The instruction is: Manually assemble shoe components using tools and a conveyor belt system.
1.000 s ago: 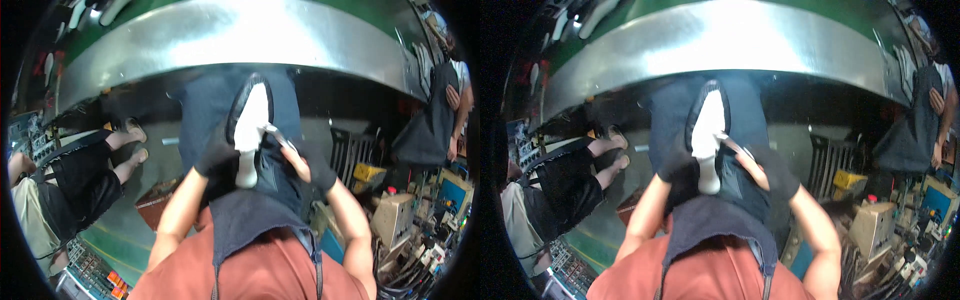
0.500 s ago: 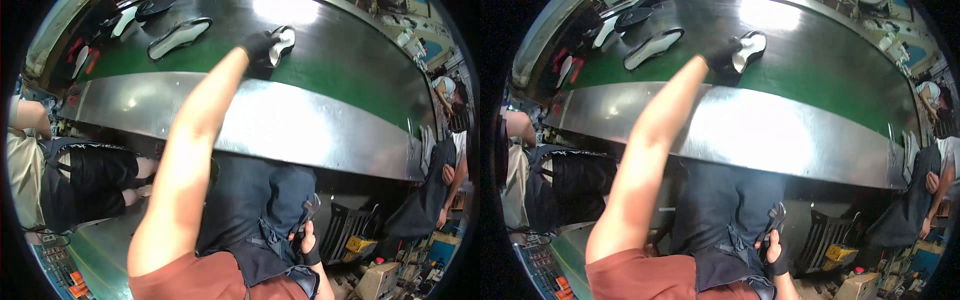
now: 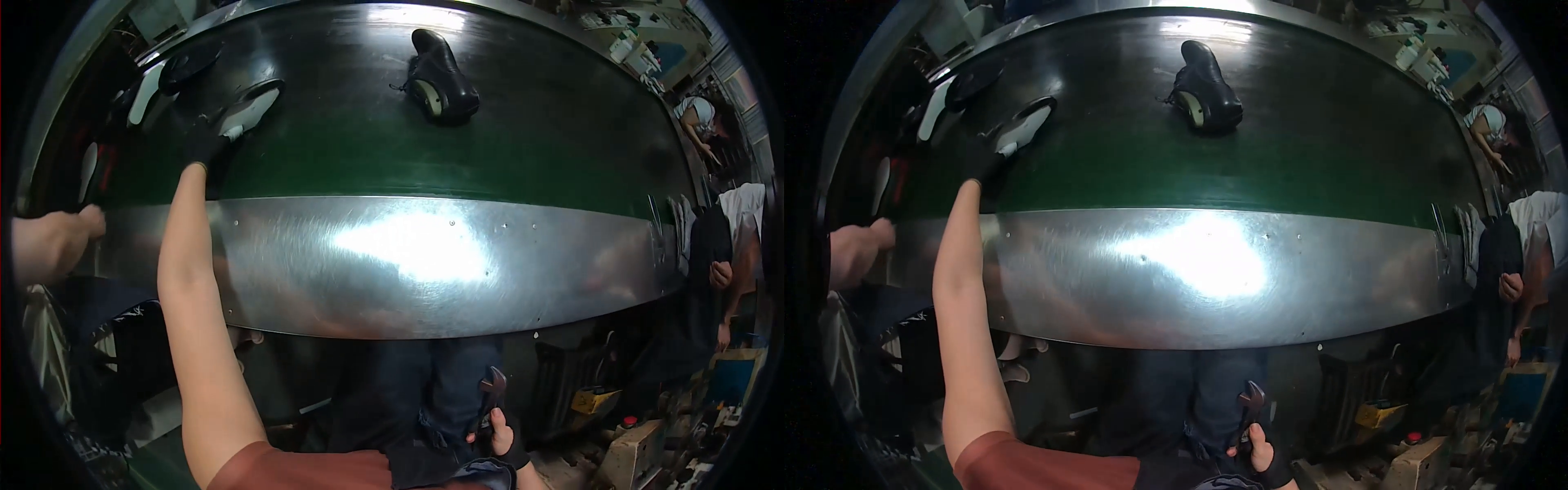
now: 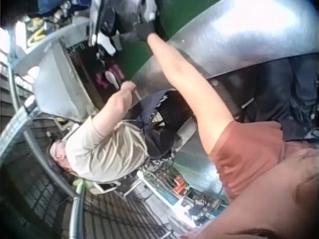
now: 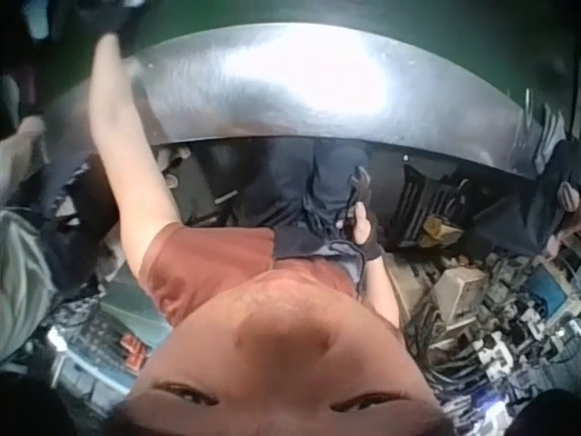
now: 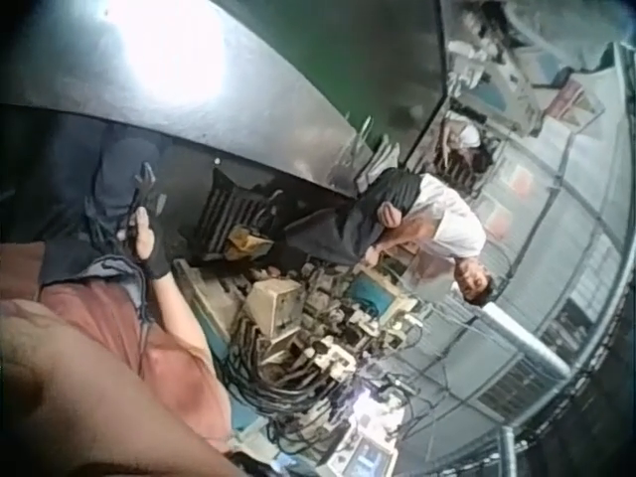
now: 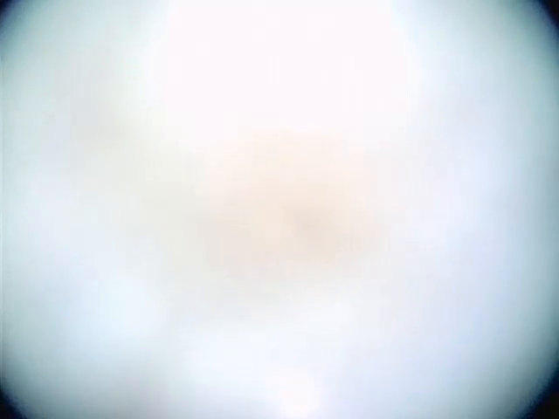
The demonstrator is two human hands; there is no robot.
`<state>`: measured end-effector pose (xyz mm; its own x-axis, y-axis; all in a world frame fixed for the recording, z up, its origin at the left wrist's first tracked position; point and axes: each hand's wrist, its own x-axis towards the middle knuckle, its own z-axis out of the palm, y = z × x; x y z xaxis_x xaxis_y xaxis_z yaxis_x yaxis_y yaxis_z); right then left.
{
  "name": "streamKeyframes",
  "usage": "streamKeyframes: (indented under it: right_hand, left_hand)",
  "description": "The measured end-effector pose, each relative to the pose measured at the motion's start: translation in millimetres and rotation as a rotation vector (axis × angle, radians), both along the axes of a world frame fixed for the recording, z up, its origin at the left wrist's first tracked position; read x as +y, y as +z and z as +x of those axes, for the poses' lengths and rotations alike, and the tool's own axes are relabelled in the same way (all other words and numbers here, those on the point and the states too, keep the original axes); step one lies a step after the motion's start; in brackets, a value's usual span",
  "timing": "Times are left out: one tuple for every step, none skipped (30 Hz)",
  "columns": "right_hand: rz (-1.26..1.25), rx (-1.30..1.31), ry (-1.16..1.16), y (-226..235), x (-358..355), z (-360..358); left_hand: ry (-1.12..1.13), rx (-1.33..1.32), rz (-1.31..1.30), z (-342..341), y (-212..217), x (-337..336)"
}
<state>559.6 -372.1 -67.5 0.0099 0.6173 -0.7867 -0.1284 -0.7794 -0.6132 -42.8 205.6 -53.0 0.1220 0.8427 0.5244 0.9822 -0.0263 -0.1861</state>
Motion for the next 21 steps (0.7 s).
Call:
streamKeyframes:
  right_hand:
    - [-0.015, 0.015, -0.018, 1, -1, 2]
    - [-0.028, 0.036, -0.03, 2, -4, 2]
    - [-0.025, 0.039, -0.039, 2, -5, 1]
    - [-0.015, 0.06, -0.045, 2, -5, 1]
    - [-0.006, 0.076, -0.061, 2, -7, 2]
    - [0.0, 0.078, -0.068, 0, -10, 4]
    - [0.03, 0.095, -0.061, -6, -10, 5]
    - [0.058, 0.11, -0.056, -9, -14, 8]
    - [0.063, 0.114, -0.058, -6, -14, 7]
    - [0.05, 0.047, -0.004, -3, -10, 6]
    - [0.034, -0.021, 0.05, 3, -6, 6]
    - [0.07, -0.016, 0.122, 6, -1, 7]
    - [0.061, -0.02, 0.107, 0, -5, 7]
    - [0.083, -0.012, 0.099, -8, -10, 10]
    - [0.111, 0.0, 0.1, -15, -11, 13]
    - [0.123, 0.02, 0.144, -15, -8, 13]
    - [0.159, 0.007, 0.091, -13, -12, 11]
    - [0.192, -0.018, 0.009, -13, -16, 10]
    - [0.187, -0.02, -0.005, -14, -17, 10]
    - [0.216, -0.005, -0.014, -15, -14, 9]
    - [0.233, 0.002, -0.029, -13, -14, 10]
  left_hand:
    - [0.032, -0.064, -0.085, 24, 2, -4]
    - [0.07, -0.121, -0.17, 52, 13, -20]
    - [-0.093, -0.155, -0.014, 81, 26, -46]
    - [0.094, -0.308, -0.186, 95, 32, -67]
    - [0.271, -0.463, -0.361, 112, 34, -81]
    - [0.295, -0.387, -0.286, 129, 28, -98]
    - [0.325, -0.307, -0.205, 137, 20, -111]
    - [0.311, -0.444, -0.202, 132, 6, -116]
    - [0.308, -0.44, -0.197, 132, 5, -119]
    - [0.3, -0.555, -0.191, 132, 5, -118]
    - [0.291, -0.669, -0.186, 131, 3, -117]
    - [0.28, -0.746, -0.188, 94, -9, -106]
    - [0.136, -1.096, -0.354, 102, 7, -105]
    - [-0.029, -1.537, -0.498, 96, 23, -118]
    - [-0.212, -1.97, -0.627, 79, 35, -130]
    - [-0.236, -1.849, -0.4, 32, 5, -166]
    - [-0.287, -1.979, -0.612, 38, 8, -194]
    - [-0.362, -1.456, -0.485, 95, 35, -228]
    - [-0.398, -0.923, -0.308, 140, 70, -276]
    - [-0.416, -1.309, -0.39, 136, 77, -308]
    - [-0.426, -1.707, -0.476, 141, 84, -333]
